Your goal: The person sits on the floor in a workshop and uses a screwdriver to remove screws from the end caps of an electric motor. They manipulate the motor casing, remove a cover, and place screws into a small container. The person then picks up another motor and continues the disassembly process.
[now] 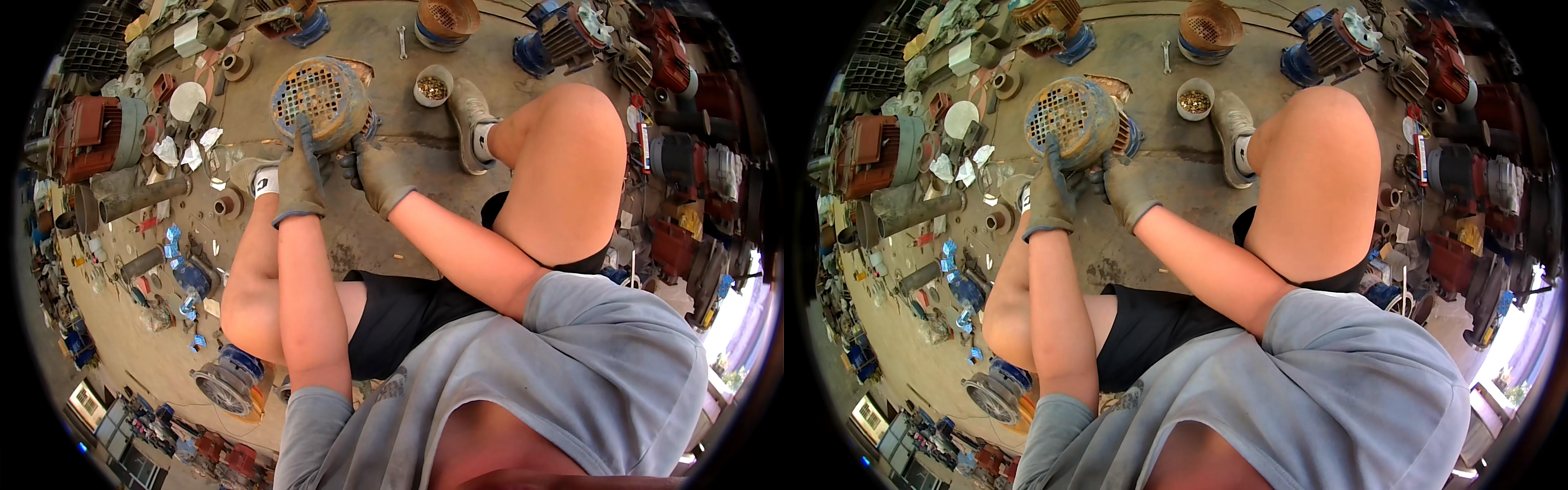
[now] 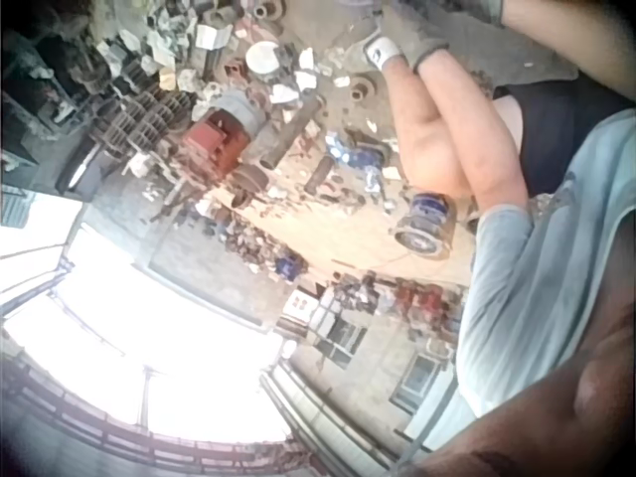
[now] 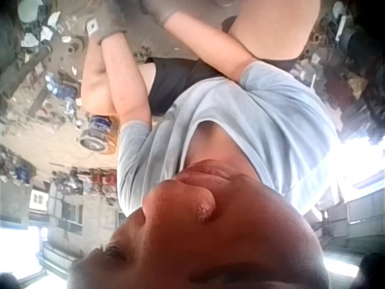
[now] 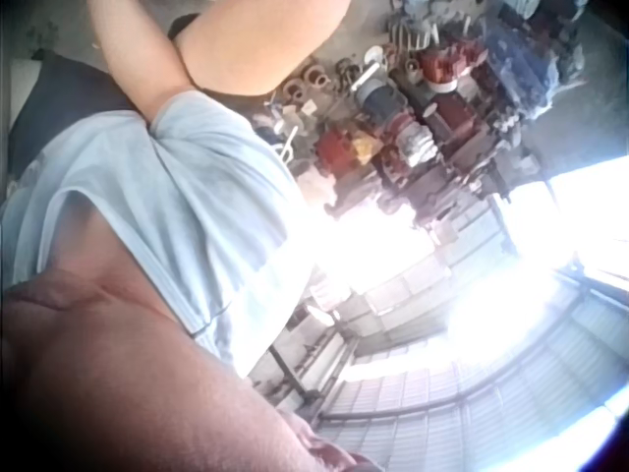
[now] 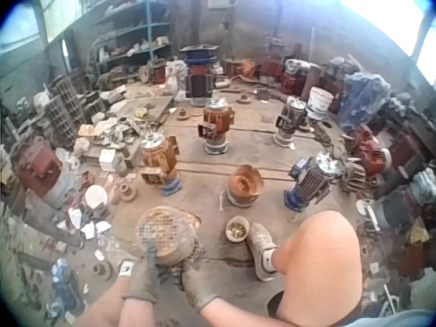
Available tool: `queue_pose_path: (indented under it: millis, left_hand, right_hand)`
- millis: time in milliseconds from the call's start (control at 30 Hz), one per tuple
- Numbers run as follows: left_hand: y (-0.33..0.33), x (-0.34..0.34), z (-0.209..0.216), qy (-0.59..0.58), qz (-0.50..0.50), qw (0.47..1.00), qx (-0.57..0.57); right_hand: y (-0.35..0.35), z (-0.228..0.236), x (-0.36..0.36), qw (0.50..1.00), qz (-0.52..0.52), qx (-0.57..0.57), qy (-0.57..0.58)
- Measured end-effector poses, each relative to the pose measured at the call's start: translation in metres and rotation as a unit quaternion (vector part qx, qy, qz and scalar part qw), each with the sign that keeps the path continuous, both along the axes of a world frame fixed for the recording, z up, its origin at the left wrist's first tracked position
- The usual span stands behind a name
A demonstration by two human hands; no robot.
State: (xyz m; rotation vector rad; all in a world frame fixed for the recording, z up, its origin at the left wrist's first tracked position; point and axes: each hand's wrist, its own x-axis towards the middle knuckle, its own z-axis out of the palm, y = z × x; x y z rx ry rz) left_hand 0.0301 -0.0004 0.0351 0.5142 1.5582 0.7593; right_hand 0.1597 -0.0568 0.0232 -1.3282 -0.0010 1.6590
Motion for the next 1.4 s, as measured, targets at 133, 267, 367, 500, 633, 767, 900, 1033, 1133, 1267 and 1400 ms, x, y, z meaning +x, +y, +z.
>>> queue_pose_path:
  millis: [133, 267, 367, 500, 633, 767, 900, 1033, 1133, 1267, 1400]
  left_hand:
    - [-0.005, -0.072, -0.08, 0.204, -0.135, 0.955, 0.169]
    - [0.001, -0.043, 0.009, 0.175, -0.074, 0.974, 0.125]
    - [-0.028, -0.028, 0.065, 0.173, -0.055, 0.951, 0.252]
    - [-0.067, -0.022, 0.116, 0.221, -0.069, 0.903, 0.362]
    - [-0.069, 0.008, 0.178, 0.008, 0.04, 0.931, 0.364]
    - [-0.058, 0.019, 0.198, -0.021, 0.045, 0.907, 0.418]
    - [-0.047, 0.022, 0.196, 0.096, 0.002, 0.88, 0.465]
    - [-0.033, 0.024, 0.192, -0.032, 0.0, 0.878, 0.478]
    - [-0.04, 0.018, 0.192, -0.052, -0.07, 0.885, 0.458]
    - [-0.045, 0.005, 0.177, 0.013, 0.016, 0.923, 0.384]
    - [-0.046, 0.012, 0.161, 0.052, -0.045, 0.922, 0.38]
  right_hand:
    - [-0.003, -0.005, -0.016, 0.999, 0.036, 0.003, 0.014]
    - [0.006, -0.009, 0.004, 0.998, 0.031, -0.03, 0.051]
    - [0.004, -0.011, 0.007, 0.997, 0.069, 0.009, 0.027]
    - [0.002, -0.008, 0.011, 0.991, 0.128, 0.033, 0.007]
    - [0.006, -0.021, 0.027, 0.974, 0.121, -0.014, 0.191]
    - [-0.006, -0.028, 0.036, 0.951, 0.09, -0.01, 0.295]
    - [-0.041, -0.059, 0.072, 0.995, 0.05, -0.083, 0.008]
    - [-0.088, -0.174, 0.162, 0.893, 0.016, -0.182, -0.411]
    - [-0.115, -0.215, 0.242, 0.739, 0.087, -0.353, -0.567]
    - [-0.121, -0.261, 0.291, 0.698, 0.013, -0.462, -0.547]
    - [-0.13, -0.27, 0.306, 0.725, 0.028, -0.479, -0.495]
